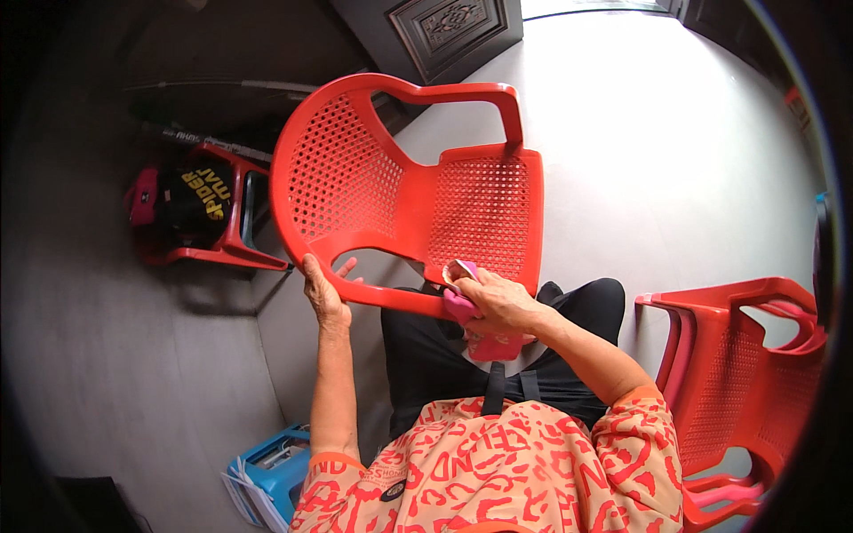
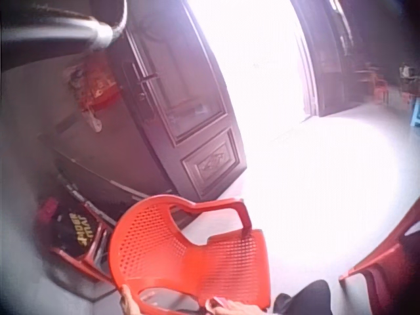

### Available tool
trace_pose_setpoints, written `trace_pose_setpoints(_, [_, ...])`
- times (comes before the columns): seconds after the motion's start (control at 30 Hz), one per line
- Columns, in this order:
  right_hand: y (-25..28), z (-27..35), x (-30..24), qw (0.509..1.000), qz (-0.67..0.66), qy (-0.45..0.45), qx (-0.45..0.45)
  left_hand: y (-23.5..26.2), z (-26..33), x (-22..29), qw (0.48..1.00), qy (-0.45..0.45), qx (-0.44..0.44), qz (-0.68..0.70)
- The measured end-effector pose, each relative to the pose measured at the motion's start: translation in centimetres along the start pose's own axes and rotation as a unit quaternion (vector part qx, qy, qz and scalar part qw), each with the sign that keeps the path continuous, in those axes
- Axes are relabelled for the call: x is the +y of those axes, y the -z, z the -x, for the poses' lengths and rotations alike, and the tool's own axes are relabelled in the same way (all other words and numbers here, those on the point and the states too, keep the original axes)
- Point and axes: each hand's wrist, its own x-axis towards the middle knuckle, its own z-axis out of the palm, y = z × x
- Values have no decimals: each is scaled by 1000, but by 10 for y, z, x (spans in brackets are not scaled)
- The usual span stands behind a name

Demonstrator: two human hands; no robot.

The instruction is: The person sits on the floor and wipes a red plastic chair with a pink cloth. They clean the seat, backrest, armrests, and legs, turning the chair upside down to reach the underside. The person finishes by placing the chair upright.

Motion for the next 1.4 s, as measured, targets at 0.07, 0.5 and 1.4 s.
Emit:
trace_pose_setpoints(0.07, [-4, 20, 21, 999, -26, 21, 26, 1, -3, -2, 1000, -14, 6, -28])
trace_pose_setpoints(0.5, [-7, 68, 65, 927, -360, -84, 54, -7, 23, -59, 986, 72, 123, 86])
trace_pose_setpoints(1.4, [-5, 45, 38, 928, -269, 102, 237, 26, -53, -34, 971, 166, -153, -77])
